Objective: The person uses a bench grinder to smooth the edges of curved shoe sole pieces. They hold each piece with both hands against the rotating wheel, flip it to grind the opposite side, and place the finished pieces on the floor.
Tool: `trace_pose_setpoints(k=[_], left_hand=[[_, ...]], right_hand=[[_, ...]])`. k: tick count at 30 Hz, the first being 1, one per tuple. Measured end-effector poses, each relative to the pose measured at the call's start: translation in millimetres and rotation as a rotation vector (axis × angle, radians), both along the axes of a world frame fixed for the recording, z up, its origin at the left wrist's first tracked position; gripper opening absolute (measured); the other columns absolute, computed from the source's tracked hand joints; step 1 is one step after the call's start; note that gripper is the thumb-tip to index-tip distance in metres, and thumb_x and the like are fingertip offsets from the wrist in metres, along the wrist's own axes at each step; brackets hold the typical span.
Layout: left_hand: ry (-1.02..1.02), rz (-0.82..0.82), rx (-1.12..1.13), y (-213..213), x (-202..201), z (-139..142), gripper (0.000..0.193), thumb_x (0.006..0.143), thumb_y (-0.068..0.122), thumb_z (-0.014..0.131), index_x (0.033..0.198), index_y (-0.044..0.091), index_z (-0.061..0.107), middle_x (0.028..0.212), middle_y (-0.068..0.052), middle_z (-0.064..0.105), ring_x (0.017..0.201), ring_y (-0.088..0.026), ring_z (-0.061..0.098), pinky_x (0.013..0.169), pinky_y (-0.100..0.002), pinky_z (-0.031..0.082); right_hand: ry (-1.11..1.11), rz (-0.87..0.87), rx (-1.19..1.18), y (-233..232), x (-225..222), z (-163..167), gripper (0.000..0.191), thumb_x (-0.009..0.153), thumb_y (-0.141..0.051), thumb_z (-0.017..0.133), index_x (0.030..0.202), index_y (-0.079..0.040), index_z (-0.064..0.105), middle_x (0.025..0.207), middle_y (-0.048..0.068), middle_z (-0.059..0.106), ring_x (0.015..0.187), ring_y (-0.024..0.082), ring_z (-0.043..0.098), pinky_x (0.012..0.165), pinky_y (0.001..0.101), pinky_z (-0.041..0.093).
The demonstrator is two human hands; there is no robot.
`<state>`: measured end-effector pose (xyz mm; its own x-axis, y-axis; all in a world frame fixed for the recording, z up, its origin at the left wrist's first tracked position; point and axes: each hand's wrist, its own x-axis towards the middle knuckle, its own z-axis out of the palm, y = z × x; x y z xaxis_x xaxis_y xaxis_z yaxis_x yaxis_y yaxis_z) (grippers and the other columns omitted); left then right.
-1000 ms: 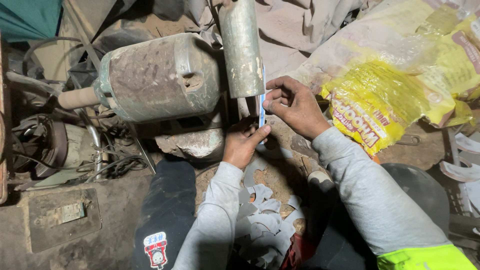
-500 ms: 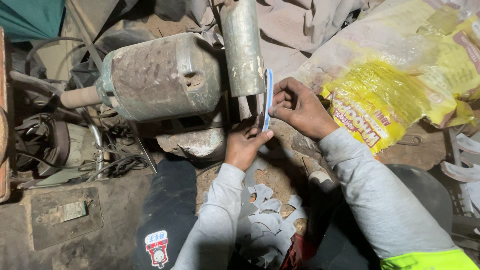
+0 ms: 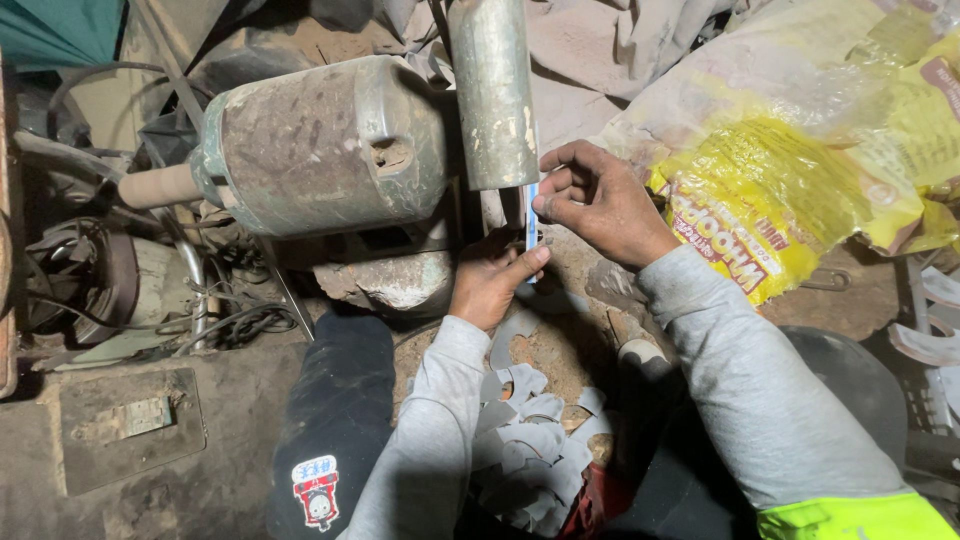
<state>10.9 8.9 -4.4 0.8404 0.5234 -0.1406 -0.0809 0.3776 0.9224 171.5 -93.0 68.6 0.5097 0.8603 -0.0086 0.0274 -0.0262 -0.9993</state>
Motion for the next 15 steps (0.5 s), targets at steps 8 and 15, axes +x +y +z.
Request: trace_pose_setpoints(k=[8, 15], left_hand=[[0.046, -0.007, 0.004, 2, -2, 3, 0.050, 0.086, 0.010, 0.081, 0.127, -0.008, 0.060, 0.114, -0.014, 0.070, 0.100, -0.017, 0.069, 0.081, -0.028, 0.059], [0.068, -0.057, -0.013, -1, -11, -8, 0.049, 0.088, 0.008, 0.080, 0.130, -0.011, 0.063, 0.106, -0.013, 0.073, 0.090, -0.017, 0.067, 0.078, -0.027, 0.057]], right_hand=[[-0.019, -0.001, 0.004, 1, -2, 0, 0.041, 0.090, -0.001, 0.073, 0.127, 0.003, 0.055, 0.098, 0.006, 0.069, 0.090, 0.009, 0.067, 0.082, 0.0246, 0.059], [-0.080, -0.002, -0.027, -5, -11, -1, 0.038, 0.088, -0.001, 0.073, 0.123, 0.004, 0.059, 0.097, 0.006, 0.070, 0.088, 0.009, 0.067, 0.079, 0.0251, 0.059]])
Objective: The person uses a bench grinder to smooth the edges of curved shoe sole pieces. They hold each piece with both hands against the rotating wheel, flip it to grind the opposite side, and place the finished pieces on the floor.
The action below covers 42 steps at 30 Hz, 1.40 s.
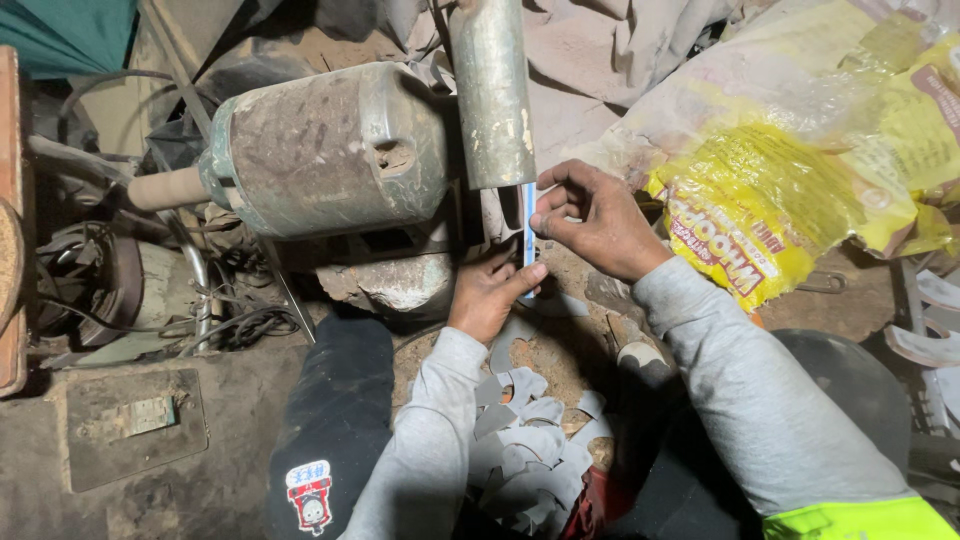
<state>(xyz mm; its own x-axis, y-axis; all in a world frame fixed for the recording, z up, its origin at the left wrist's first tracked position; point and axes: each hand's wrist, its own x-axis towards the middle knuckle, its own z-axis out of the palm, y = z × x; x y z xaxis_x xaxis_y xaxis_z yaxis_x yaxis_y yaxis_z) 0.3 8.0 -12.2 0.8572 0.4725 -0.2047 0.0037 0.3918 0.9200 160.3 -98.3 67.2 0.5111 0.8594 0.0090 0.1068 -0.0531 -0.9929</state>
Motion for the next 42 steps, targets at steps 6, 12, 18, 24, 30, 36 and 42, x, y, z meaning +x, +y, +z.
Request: trace_pose_setpoints(k=[6, 12, 18, 24, 30, 36, 42], left_hand=[[-0.029, -0.011, 0.042, -13, -17, -3, 0.059, 0.087, 0.008, 0.079, 0.141, -0.007, 0.060, 0.114, -0.007, 0.072, 0.095, -0.014, 0.064, 0.082, -0.026, 0.056], [0.021, 0.014, 0.068, -30, -32, -9, 0.059, 0.085, 0.007, 0.079, 0.139, -0.004, 0.058, 0.126, -0.011, 0.067, 0.113, -0.018, 0.066, 0.093, -0.029, 0.056], [0.116, 0.163, 0.537, -50, -41, -20, 0.064, 0.077, 0.001, 0.077, 0.138, 0.004, 0.058, 0.140, -0.009, 0.060, 0.121, -0.021, 0.067, 0.099, -0.035, 0.063], [0.173, 0.217, 0.951, -34, -26, -9, 0.062, 0.076, 0.002, 0.086, 0.134, -0.001, 0.064, 0.131, -0.016, 0.068, 0.117, -0.026, 0.068, 0.099, -0.038, 0.057], [0.138, 0.017, 0.153, -12, -3, -10, 0.075, 0.080, 0.005, 0.084, 0.147, -0.002, 0.049, 0.115, -0.020, 0.074, 0.101, -0.022, 0.071, 0.088, -0.030, 0.059], [-0.054, -0.002, 0.074, -5, -4, -20, 0.067, 0.082, 0.007, 0.084, 0.141, -0.009, 0.057, 0.123, -0.012, 0.069, 0.109, -0.016, 0.066, 0.093, -0.028, 0.057], [-0.008, -0.001, 0.169, -20, -22, -20, 0.067, 0.080, 0.008, 0.084, 0.141, -0.006, 0.058, 0.129, -0.010, 0.068, 0.116, -0.019, 0.064, 0.099, -0.031, 0.055]], right_hand=[[-0.083, 0.020, -0.007, -9, -11, -5, 0.036, 0.086, 0.000, 0.074, 0.120, 0.003, 0.060, 0.096, 0.006, 0.071, 0.088, 0.009, 0.067, 0.080, 0.0247, 0.058], [-0.096, 0.042, -0.091, -23, -21, -15, 0.039, 0.082, -0.003, 0.076, 0.118, -0.001, 0.059, 0.094, 0.005, 0.072, 0.087, 0.009, 0.068, 0.080, 0.0272, 0.058], [-0.719, 0.303, 0.068, -35, -10, -19, 0.077, 0.071, -0.011, 0.094, 0.134, 0.008, 0.054, 0.118, 0.022, 0.065, 0.111, 0.023, 0.058, 0.097, 0.0374, 0.046], [0.005, 0.286, -0.173, -34, 6, -2, 0.065, 0.079, -0.002, 0.076, 0.139, -0.004, 0.054, 0.109, 0.004, 0.066, 0.096, 0.009, 0.059, 0.088, 0.0258, 0.053], [-0.034, 0.129, -0.045, -14, 4, -1, 0.034, 0.086, 0.002, 0.072, 0.117, 0.001, 0.059, 0.098, 0.004, 0.068, 0.092, 0.009, 0.064, 0.085, 0.0268, 0.056], [-0.046, 0.078, -0.008, -5, 1, -1, 0.033, 0.086, 0.001, 0.072, 0.117, 0.002, 0.060, 0.095, 0.003, 0.068, 0.088, 0.008, 0.064, 0.083, 0.0259, 0.057], [-0.115, 0.094, -0.043, -16, -13, -4, 0.037, 0.082, -0.003, 0.077, 0.114, 0.001, 0.059, 0.094, 0.004, 0.068, 0.088, 0.008, 0.065, 0.083, 0.0266, 0.057]])
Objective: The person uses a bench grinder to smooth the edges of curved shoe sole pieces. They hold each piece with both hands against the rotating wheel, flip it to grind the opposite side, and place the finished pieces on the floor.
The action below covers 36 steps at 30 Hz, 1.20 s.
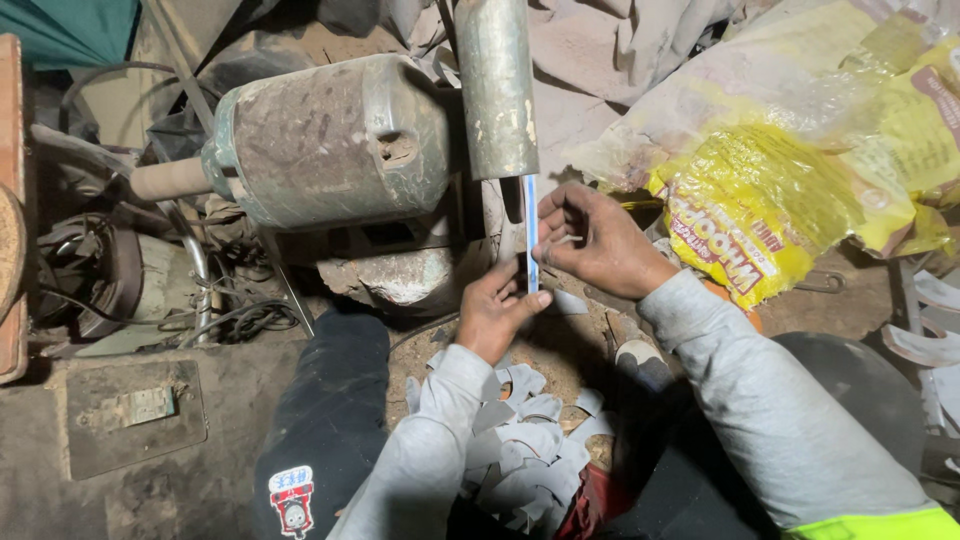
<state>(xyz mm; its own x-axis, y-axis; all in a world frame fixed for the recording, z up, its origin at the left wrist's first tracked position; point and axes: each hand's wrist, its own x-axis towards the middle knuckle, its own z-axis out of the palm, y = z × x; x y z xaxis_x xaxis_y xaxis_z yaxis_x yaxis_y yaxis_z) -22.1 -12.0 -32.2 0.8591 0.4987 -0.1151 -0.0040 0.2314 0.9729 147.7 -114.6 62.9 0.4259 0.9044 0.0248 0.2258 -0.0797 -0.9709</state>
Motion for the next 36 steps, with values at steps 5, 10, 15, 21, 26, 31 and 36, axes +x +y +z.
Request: trace_pose_setpoints(k=[5, 10, 15, 21, 26, 31, 36], left_hand=[[0.157, 0.183, 0.588, -15, -17, 10, 0.063, 0.075, 0.002, 0.084, 0.133, -0.001, 0.062, 0.129, -0.014, 0.067, 0.116, -0.024, 0.066, 0.099, -0.037, 0.057], [0.162, 0.189, 0.631, -5, -7, 13, 0.066, 0.074, 0.002, 0.084, 0.136, 0.004, 0.063, 0.130, -0.016, 0.068, 0.116, -0.024, 0.069, 0.100, -0.035, 0.058], [0.097, 0.034, 0.023, 11, 9, -7, 0.077, 0.079, 0.000, 0.084, 0.149, -0.003, 0.052, 0.125, -0.023, 0.069, 0.112, -0.031, 0.067, 0.098, -0.038, 0.059], [0.074, 0.128, 0.194, -9, 8, -27, 0.078, 0.071, -0.004, 0.081, 0.142, -0.007, 0.051, 0.145, -0.013, 0.052, 0.122, -0.023, 0.063, 0.098, -0.034, 0.061], [0.117, 0.086, 0.168, -6, 9, -21, 0.070, 0.076, 0.000, 0.083, 0.141, -0.003, 0.056, 0.138, -0.013, 0.062, 0.117, -0.023, 0.063, 0.096, -0.033, 0.057], [-0.007, -0.040, -0.076, 9, 15, -22, 0.065, 0.080, 0.001, 0.084, 0.141, -0.004, 0.060, 0.129, -0.013, 0.066, 0.118, -0.024, 0.063, 0.100, -0.038, 0.056], [0.016, -0.012, -0.044, -6, 5, -29, 0.064, 0.078, -0.001, 0.085, 0.138, -0.003, 0.061, 0.133, -0.013, 0.064, 0.125, -0.025, 0.060, 0.105, -0.036, 0.052]], right_hand=[[-0.360, 0.150, -0.082, -15, 4, 4, 0.054, 0.074, -0.010, 0.087, 0.118, 0.006, 0.059, 0.102, 0.010, 0.066, 0.095, 0.013, 0.061, 0.085, 0.0307, 0.051], [-0.143, 0.146, -0.149, -16, 12, 11, 0.046, 0.079, -0.007, 0.079, 0.120, 0.001, 0.061, 0.097, 0.005, 0.067, 0.089, 0.009, 0.060, 0.083, 0.0271, 0.052], [0.069, 0.063, -0.064, 0, 7, 11, 0.034, 0.083, -0.006, 0.075, 0.112, 0.003, 0.062, 0.095, 0.002, 0.070, 0.088, 0.006, 0.065, 0.082, 0.0239, 0.056], [-0.301, 0.121, -0.176, -8, 9, 15, 0.034, 0.077, -0.008, 0.082, 0.104, 0.002, 0.064, 0.089, 0.004, 0.066, 0.083, 0.010, 0.059, 0.078, 0.0257, 0.052], [-0.077, 0.101, -0.136, -5, 11, 4, 0.031, 0.082, -0.009, 0.077, 0.108, 0.001, 0.063, 0.091, 0.004, 0.067, 0.085, 0.008, 0.060, 0.080, 0.0255, 0.054], [0.035, 0.046, -0.082, 7, 14, -10, 0.028, 0.083, -0.008, 0.073, 0.107, 0.002, 0.062, 0.091, 0.002, 0.070, 0.086, 0.008, 0.065, 0.080, 0.0251, 0.056], [-0.187, 0.095, -0.087, -3, 11, -14, 0.028, 0.082, -0.011, 0.079, 0.102, 0.003, 0.066, 0.088, 0.005, 0.068, 0.085, 0.012, 0.061, 0.080, 0.0291, 0.054]])
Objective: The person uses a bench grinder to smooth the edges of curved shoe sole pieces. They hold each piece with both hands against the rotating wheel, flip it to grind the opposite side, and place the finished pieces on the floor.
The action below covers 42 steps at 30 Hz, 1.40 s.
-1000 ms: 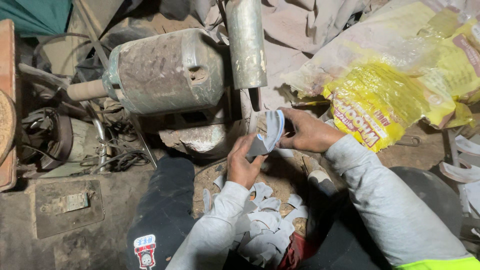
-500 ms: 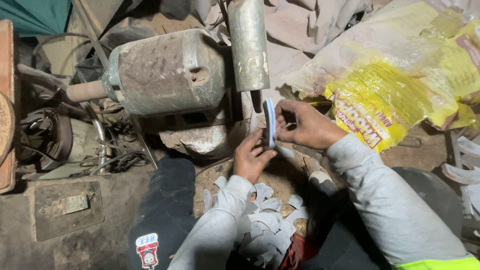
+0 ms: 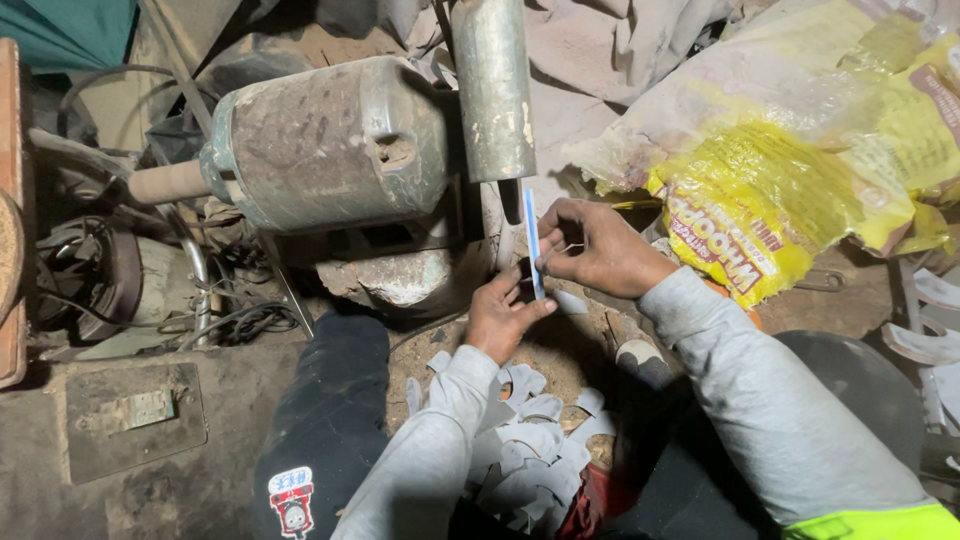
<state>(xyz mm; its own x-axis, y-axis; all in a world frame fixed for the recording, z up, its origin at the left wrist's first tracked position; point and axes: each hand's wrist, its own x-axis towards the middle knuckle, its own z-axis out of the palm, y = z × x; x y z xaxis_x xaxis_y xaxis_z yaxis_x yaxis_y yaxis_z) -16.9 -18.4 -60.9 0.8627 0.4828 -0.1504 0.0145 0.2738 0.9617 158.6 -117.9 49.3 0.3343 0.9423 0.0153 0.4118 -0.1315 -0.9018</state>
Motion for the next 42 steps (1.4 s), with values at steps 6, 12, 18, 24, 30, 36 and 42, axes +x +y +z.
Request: trace_pose_setpoints(k=[6, 12, 18, 24, 30, 36, 42], left_hand=[[0.171, 0.256, 0.650, -18, -13, 19, 0.064, 0.074, -0.007, 0.078, 0.135, 0.003, 0.064, 0.135, -0.017, 0.066, 0.123, -0.027, 0.066, 0.106, -0.041, 0.057], [0.104, 0.191, 0.399, -5, 1, 28, 0.064, 0.074, -0.005, 0.078, 0.135, 0.002, 0.059, 0.136, -0.011, 0.060, 0.119, -0.022, 0.066, 0.101, -0.037, 0.059], [0.005, 0.002, -0.012, 3, 8, 2, 0.057, 0.078, -0.012, 0.078, 0.132, -0.005, 0.062, 0.115, -0.010, 0.067, 0.108, -0.021, 0.066, 0.096, -0.033, 0.059], [-0.031, 0.101, 0.032, -21, 1, 0, 0.051, 0.075, -0.010, 0.072, 0.125, -0.006, 0.061, 0.122, -0.006, 0.061, 0.113, -0.021, 0.066, 0.093, -0.037, 0.061], [0.129, 0.301, 1.049, -19, -15, 38, 0.065, 0.068, -0.003, 0.084, 0.129, 0.002, 0.063, 0.126, -0.017, 0.064, 0.118, -0.037, 0.062, 0.108, -0.049, 0.045], [0.143, 0.281, 0.967, -21, -10, 70, 0.061, 0.070, 0.004, 0.087, 0.127, 0.004, 0.064, 0.123, -0.014, 0.065, 0.113, -0.035, 0.059, 0.101, -0.044, 0.048], [0.092, 0.191, 0.601, -20, -4, 69, 0.059, 0.076, 0.006, 0.085, 0.130, 0.003, 0.062, 0.126, -0.011, 0.063, 0.105, -0.022, 0.068, 0.088, -0.035, 0.060]], right_hand=[[-0.517, 0.195, 0.116, -11, 10, 7, 0.077, 0.073, -0.026, 0.095, 0.129, 0.012, 0.058, 0.118, 0.029, 0.066, 0.107, 0.032, 0.060, 0.095, 0.0427, 0.047], [0.017, 0.055, -0.166, -11, 7, 23, 0.066, 0.077, -0.023, 0.079, 0.135, -0.004, 0.056, 0.114, 0.011, 0.073, 0.099, 0.014, 0.069, 0.090, 0.0298, 0.055], [-0.031, -0.014, -0.085, 5, -1, 22, 0.031, 0.079, -0.016, 0.077, 0.103, 0.001, 0.068, 0.087, 0.008, 0.074, 0.081, 0.013, 0.065, 0.079, 0.0304, 0.056], [-0.084, 0.115, -0.222, -8, 2, 18, 0.034, 0.080, -0.020, 0.078, 0.106, 0.000, 0.068, 0.091, 0.012, 0.076, 0.085, 0.018, 0.067, 0.081, 0.0329, 0.058], [-0.159, 0.205, -0.265, -18, 22, 27, 0.068, 0.076, -0.030, 0.082, 0.136, -0.008, 0.062, 0.133, 0.015, 0.071, 0.123, 0.025, 0.066, 0.109, 0.0378, 0.047], [-0.157, 0.117, -0.238, -28, 31, 48, 0.089, 0.074, -0.022, 0.079, 0.154, -0.013, 0.040, 0.148, 0.015, 0.053, 0.136, 0.029, 0.051, 0.110, 0.0404, 0.040], [0.115, -0.029, -0.287, -21, 23, 50, 0.067, 0.085, -0.022, 0.075, 0.146, -0.008, 0.052, 0.126, 0.016, 0.075, 0.117, 0.024, 0.069, 0.104, 0.0353, 0.053]])
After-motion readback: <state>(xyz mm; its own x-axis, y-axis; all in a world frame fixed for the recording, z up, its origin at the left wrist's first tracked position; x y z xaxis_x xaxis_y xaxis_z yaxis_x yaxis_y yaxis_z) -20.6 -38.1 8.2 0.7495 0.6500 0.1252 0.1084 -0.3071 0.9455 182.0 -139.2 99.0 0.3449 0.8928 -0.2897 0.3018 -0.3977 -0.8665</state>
